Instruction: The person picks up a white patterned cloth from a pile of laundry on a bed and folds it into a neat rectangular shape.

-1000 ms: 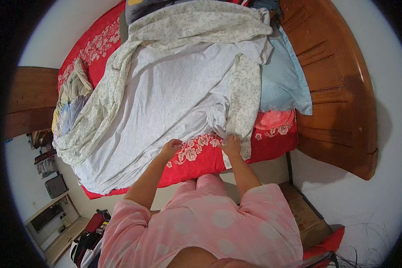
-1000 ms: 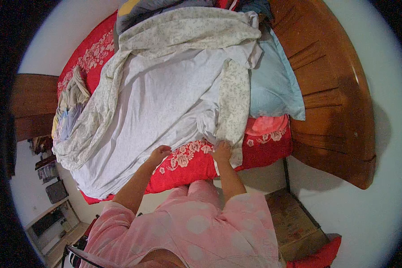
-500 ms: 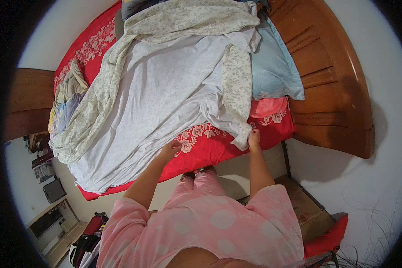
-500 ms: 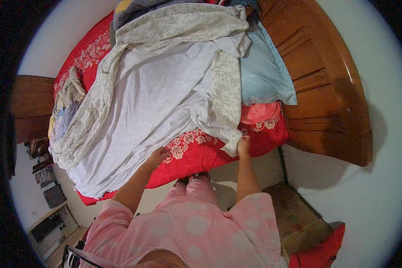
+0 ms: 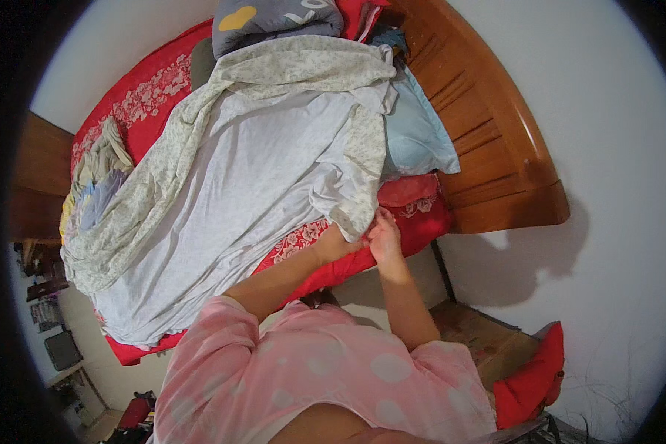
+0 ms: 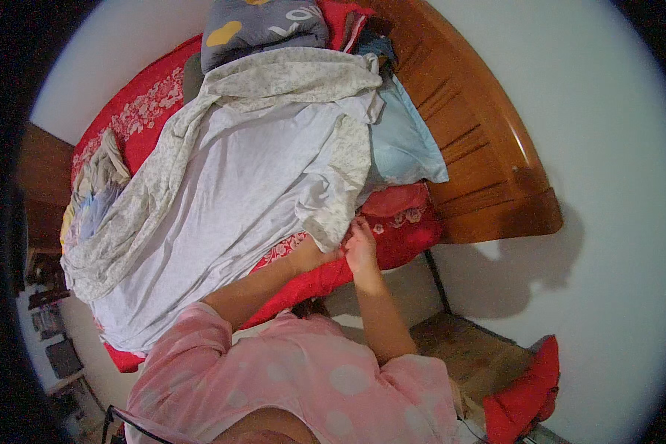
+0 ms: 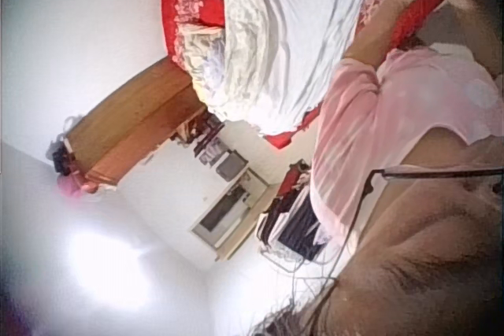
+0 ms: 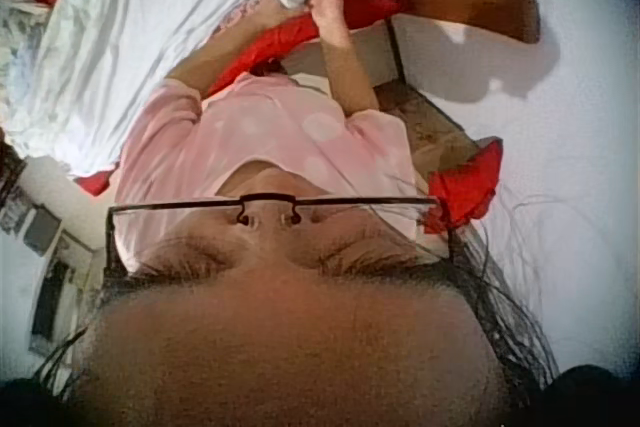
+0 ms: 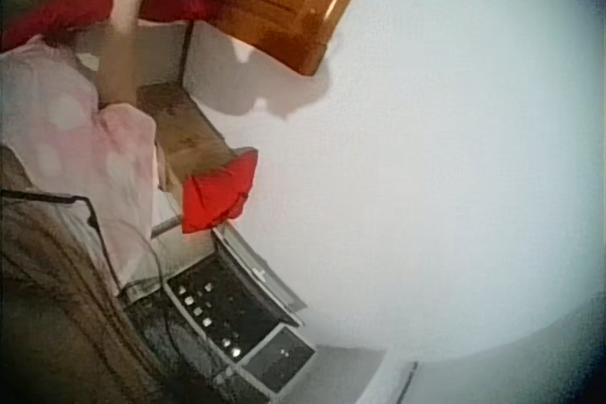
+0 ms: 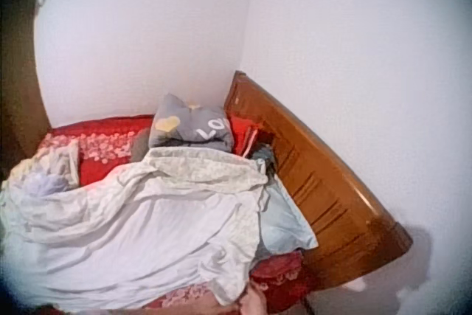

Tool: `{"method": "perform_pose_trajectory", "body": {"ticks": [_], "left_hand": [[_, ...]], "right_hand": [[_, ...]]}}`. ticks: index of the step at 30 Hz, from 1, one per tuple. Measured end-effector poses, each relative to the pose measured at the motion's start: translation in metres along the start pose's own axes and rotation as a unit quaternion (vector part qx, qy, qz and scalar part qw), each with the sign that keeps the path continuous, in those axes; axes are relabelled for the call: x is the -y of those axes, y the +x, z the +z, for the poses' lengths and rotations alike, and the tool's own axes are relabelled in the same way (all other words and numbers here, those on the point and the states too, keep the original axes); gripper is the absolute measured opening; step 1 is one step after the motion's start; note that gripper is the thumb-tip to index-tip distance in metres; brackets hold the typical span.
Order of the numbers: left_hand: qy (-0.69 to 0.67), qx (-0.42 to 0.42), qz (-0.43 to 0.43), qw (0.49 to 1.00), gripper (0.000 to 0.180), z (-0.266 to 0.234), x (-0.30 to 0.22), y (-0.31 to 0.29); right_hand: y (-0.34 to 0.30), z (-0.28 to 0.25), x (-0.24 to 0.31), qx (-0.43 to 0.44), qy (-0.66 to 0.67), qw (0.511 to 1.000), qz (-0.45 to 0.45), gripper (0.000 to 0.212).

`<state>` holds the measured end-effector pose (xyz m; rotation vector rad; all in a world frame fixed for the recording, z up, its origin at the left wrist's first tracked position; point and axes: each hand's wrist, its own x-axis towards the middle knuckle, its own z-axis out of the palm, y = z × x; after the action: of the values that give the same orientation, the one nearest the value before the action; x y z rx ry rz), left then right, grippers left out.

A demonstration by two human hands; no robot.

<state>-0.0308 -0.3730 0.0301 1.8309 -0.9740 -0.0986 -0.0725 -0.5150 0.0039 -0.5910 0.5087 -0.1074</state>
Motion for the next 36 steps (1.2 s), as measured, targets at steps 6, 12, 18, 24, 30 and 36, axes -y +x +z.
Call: {"method": "perform_pose_trajectory", "body": {"ticks": [6,12,18,24,30,36], "left_hand": [[-0.089,-0.085,-0.257,0.958,0.028,-0.001,0.048,-0.014],[-0.146,0.212,-0.164,0.952,0.032,0.002,0.001,0.012],[-0.267,0.071,-0.066,0.959,0.041,-0.011,-0.028,0.0],[-0.083,0.082,-0.114,0.987,0.063,-0.02,0.04,-0.051],[0.043,0.083,-0.199,0.976,0.081,0.005,0.05,-0.077],[0.15,0.114,-0.255,0.948,0.098,0.047,0.014,-0.079]], "right_hand": [[-0.045,0.027,0.003,0.059,-0.251,0.966,-0.029,0.041],[-0.061,0.012,-0.026,0.005,-0.329,0.937,-0.117,0.051],[-0.07,0.011,0.003,-0.198,-0.201,0.952,-0.118,0.033],[-0.064,0.004,0.077,-0.262,-0.063,0.942,-0.199,0.043],[-0.086,0.008,0.177,-0.216,-0.035,0.939,-0.266,0.05],[-0.104,0.012,0.242,-0.169,-0.038,0.948,-0.268,0.049]]}}
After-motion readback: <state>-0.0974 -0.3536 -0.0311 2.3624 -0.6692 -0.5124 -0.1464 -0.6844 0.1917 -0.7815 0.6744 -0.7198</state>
